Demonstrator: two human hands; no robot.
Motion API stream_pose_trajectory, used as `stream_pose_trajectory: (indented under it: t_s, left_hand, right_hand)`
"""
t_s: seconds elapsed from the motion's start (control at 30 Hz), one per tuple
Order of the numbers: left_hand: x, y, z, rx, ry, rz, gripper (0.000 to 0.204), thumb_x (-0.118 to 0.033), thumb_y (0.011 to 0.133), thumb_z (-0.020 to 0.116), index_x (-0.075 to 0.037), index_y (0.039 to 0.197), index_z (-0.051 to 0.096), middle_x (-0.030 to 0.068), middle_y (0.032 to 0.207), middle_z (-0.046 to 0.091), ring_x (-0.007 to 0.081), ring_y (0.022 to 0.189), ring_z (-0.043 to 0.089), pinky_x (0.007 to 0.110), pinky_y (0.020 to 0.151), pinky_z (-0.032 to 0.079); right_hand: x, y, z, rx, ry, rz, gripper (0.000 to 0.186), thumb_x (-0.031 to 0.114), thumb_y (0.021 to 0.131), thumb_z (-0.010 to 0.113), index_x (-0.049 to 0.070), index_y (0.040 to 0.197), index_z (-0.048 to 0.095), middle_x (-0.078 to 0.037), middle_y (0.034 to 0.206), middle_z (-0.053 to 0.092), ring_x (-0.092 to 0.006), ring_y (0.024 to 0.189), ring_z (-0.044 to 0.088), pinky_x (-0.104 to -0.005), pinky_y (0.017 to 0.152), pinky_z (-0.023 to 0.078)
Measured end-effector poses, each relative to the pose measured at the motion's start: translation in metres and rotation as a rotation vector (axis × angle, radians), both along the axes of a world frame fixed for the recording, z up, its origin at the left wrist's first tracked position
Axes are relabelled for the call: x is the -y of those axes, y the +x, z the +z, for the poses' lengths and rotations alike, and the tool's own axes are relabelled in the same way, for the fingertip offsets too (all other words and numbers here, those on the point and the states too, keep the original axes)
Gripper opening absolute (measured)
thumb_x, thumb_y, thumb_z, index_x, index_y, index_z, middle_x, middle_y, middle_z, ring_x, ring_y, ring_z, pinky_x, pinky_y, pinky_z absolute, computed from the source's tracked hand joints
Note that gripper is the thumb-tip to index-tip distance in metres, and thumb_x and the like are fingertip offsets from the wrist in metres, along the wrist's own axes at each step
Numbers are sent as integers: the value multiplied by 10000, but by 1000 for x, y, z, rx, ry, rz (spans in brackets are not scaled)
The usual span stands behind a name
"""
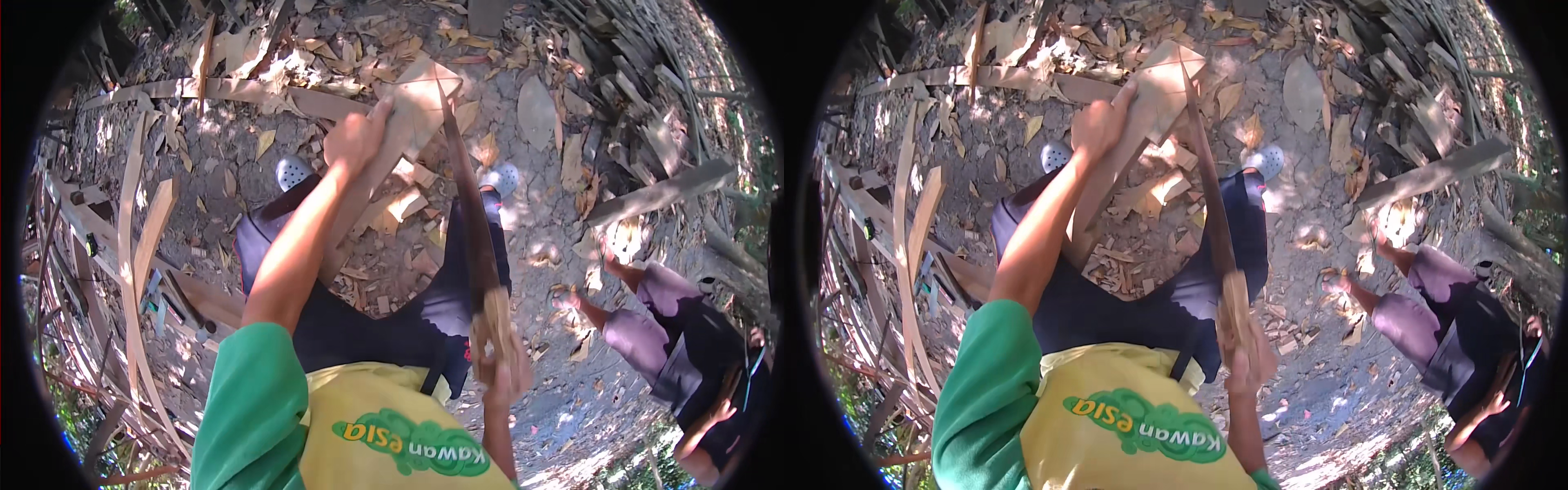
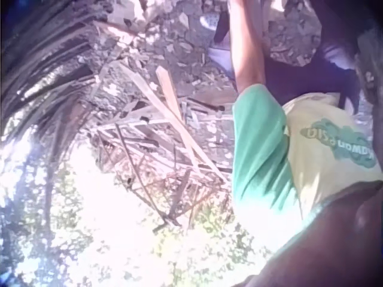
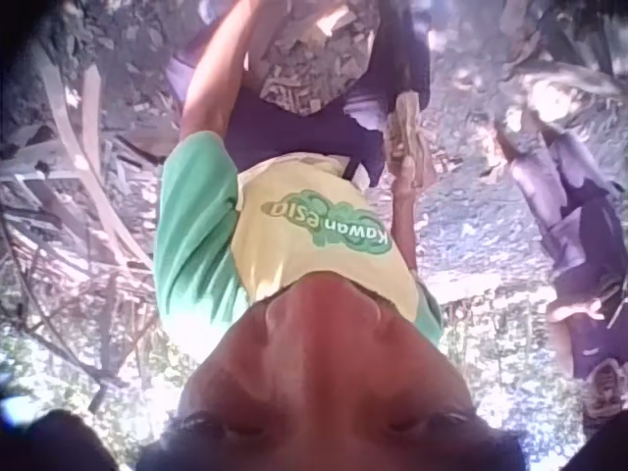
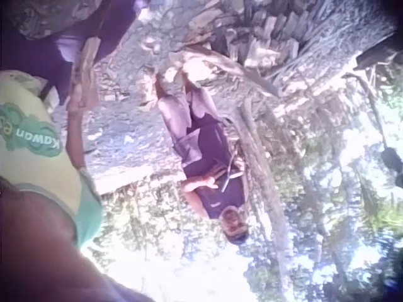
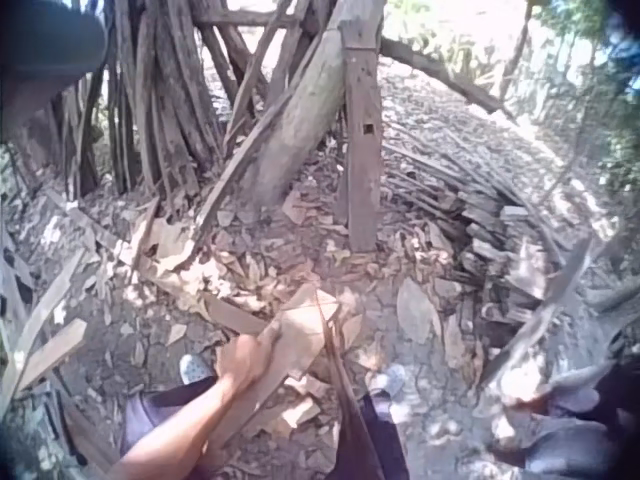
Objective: The person saws a piece of wood and then uses a chisel and hammer to remove a section.
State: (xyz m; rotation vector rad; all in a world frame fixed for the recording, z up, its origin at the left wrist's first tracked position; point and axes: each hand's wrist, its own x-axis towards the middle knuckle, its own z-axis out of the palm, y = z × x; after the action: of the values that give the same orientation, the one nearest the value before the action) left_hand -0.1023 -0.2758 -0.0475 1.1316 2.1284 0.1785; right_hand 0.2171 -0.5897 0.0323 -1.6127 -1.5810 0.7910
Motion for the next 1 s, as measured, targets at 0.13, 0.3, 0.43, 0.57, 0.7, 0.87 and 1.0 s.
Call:
stream_pose_trajectory:
  t_s: [0.13,0.3,0.43,0.57,0.7,0.87,1.0]
  left_hand:
    - [-2,-1,0,-27,-8,14,980,-807,943,353,75,1113,742,341,1133,700,488,1139,670,487,1040,495]
    - [4,3,23,-44,14,1,966,-822,931,336,26,1120,758,295,1173,711,449,1146,681,482,1021,512]
    - [4,3,16,-22,-5,8,969,-819,931,340,34,1134,751,299,1189,705,447,1162,675,481,1027,503]
    - [1,1,-2,-25,-5,16,957,-808,937,348,37,1148,745,293,1202,702,450,1169,670,478,1035,501]
    - [0,0,4,-4,22,1,932,-801,941,354,14,1189,734,296,1225,691,454,1183,661,487,1049,492]
    - [4,0,25,68,-43,22,974,-817,925,341,41,1156,739,281,1210,704,460,1173,664,479,1037,495]
    - [4,1,16,44,-18,45,998,-822,918,371,72,1212,704,341,1271,652,475,1247,616,483,1089,457]
  right_hand:
    - [-141,-50,-34,72,-126,-42,354,168,1005,610,-23,1295,676,-133,1146,752,-209,1050,718,-329,915,547]
    - [-293,-91,-69,398,462,155,284,77,964,613,-23,1216,697,-152,1134,750,-295,951,729,-376,816,576]
    - [-98,-39,-8,-143,-46,-32,501,255,989,615,-116,1326,599,-206,1236,711,-281,1165,686,-385,975,539]
    - [-45,-27,7,1,-310,-154,532,353,992,591,-63,1324,606,-208,1235,681,-296,1076,691,-382,939,539]
    - [-239,-80,-57,144,168,85,313,149,952,628,19,1232,680,-177,1103,730,-327,905,715,-394,787,573]
    - [-241,-75,-70,-88,258,71,314,152,985,583,-34,1218,681,-230,1121,728,-348,1006,721,-376,939,552]
    - [-48,-23,9,50,92,5,516,295,989,574,-111,1303,622,-218,1205,722,-302,1112,712,-397,969,542]
